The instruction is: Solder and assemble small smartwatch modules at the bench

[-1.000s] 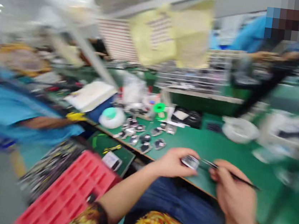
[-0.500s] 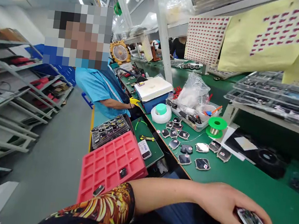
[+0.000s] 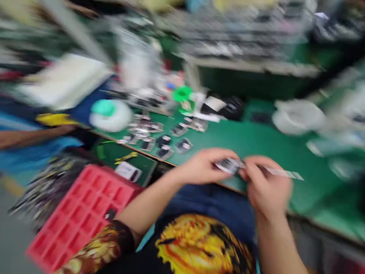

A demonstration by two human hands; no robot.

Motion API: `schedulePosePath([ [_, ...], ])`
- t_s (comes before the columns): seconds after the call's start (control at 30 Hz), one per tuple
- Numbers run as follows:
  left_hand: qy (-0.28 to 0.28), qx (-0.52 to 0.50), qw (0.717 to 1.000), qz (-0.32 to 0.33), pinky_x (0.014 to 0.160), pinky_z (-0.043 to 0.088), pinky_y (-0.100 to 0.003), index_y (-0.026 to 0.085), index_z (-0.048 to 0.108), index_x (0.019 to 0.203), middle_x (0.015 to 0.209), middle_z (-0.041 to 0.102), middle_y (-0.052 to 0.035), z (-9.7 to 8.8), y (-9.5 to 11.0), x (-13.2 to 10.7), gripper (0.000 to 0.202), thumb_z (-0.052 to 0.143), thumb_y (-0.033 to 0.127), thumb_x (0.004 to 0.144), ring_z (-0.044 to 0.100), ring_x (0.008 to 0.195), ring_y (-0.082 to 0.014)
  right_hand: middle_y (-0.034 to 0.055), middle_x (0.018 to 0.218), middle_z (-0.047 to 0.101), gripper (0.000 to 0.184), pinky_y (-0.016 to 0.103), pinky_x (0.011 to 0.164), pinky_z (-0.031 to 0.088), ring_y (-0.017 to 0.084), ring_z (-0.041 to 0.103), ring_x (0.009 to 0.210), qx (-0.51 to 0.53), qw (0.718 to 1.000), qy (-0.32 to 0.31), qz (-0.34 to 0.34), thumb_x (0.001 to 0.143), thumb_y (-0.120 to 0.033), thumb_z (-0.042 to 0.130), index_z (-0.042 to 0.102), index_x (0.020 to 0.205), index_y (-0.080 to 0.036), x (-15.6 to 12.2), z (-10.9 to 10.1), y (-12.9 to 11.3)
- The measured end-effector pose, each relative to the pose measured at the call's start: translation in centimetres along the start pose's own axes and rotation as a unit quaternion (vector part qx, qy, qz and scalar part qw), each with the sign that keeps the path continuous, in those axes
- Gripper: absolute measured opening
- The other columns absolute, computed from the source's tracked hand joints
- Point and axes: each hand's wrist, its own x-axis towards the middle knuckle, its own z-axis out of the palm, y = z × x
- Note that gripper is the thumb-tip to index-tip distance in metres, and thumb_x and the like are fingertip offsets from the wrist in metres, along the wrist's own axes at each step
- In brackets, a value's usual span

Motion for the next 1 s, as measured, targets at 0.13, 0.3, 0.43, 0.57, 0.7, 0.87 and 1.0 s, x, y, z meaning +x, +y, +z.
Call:
schedulePosePath([
  [0.13,0.043,0.054,0.997,-0.030,0.092,0.059,-0.032,0.024,0.075,0.124,0.117,0.079,-0.0047,-0.6,-1.9,0.8,0.036,0.077,0.024,0.088,0.073,0.100,-0.0186,0.0019,0.067,0.068,0.017,0.026,0.053,0.052,0.014,0.062,0.055,0.076,0.994,-0.065,-0.040,0.084,-0.035,0.080,0.078,0.089,-0.019,-1.7,-4.2,0.3],
  [0.3,0.034,0.073,0.996,-0.034,0.086,0.059,-0.029,0.021,0.075,0.125,0.114,0.079,-0.0050,-0.1,-2.3,0.6,0.041,0.082,0.028,0.085,0.073,0.096,-0.0186,-0.0012,0.070,0.069,0.018,0.021,0.057,0.054,0.011,0.063,0.059,0.096,0.991,-0.081,-0.040,0.085,-0.036,0.077,0.074,0.087,-0.017,-1.1,-3.4,0.0],
  [0.43,0.042,0.068,0.996,-0.032,0.085,0.059,-0.029,0.021,0.075,0.125,0.113,0.078,-0.0047,0.1,-2.2,0.5,0.041,0.082,0.028,0.086,0.072,0.094,-0.0178,-0.0014,0.071,0.068,0.017,0.021,0.059,0.056,0.011,0.063,0.060,0.103,0.987,-0.111,-0.047,0.086,-0.034,0.078,0.074,0.085,-0.017,-1.5,-3.3,-0.6],
  [0.57,0.043,0.063,0.997,-0.024,0.084,0.059,-0.029,0.021,0.075,0.123,0.111,0.077,-0.0038,0.0,-2.3,0.7,0.039,0.082,0.028,0.086,0.071,0.092,-0.0168,-0.0014,0.072,0.068,0.016,0.022,0.061,0.057,0.011,0.064,0.062,0.081,0.989,-0.114,-0.056,0.088,-0.033,0.077,0.074,0.086,-0.017,-1.5,-3.3,-0.6],
  [0.7,0.036,0.069,0.997,-0.030,0.084,0.059,-0.028,0.021,0.075,0.124,0.112,0.077,-0.0041,0.0,-2.2,0.6,0.040,0.081,0.027,0.085,0.071,0.093,-0.0171,-0.0016,0.072,0.068,0.014,0.022,0.061,0.057,0.011,0.064,0.063,0.062,0.991,-0.104,-0.053,0.088,-0.032,0.076,0.074,0.087,-0.018,-1.6,-3.1,-0.3],
  [0.87,0.044,0.076,0.996,-0.016,0.086,0.058,-0.028,0.021,0.076,0.124,0.114,0.079,-0.0039,0.0,-2.6,0.9,0.039,0.080,0.023,0.086,0.072,0.095,-0.0171,-0.0008,0.073,0.069,0.016,0.022,0.061,0.057,0.012,0.064,0.063,0.078,0.990,-0.108,-0.045,0.087,-0.033,0.078,0.074,0.087,-0.017,-1.0,-3.0,0.2],
  [1.0,0.041,0.122,0.992,0.009,0.097,0.059,-0.031,0.023,0.078,0.119,0.117,0.081,-0.0034,-0.2,-1.5,0.4,0.032,0.079,0.028,0.088,0.075,0.105,-0.0200,-0.0006,0.064,0.067,0.018,0.021,0.056,0.052,0.012,0.061,0.056,0.100,0.985,-0.132,-0.046,0.082,-0.033,0.079,0.072,0.079,-0.017,-1.6,-3.3,-0.8],
])
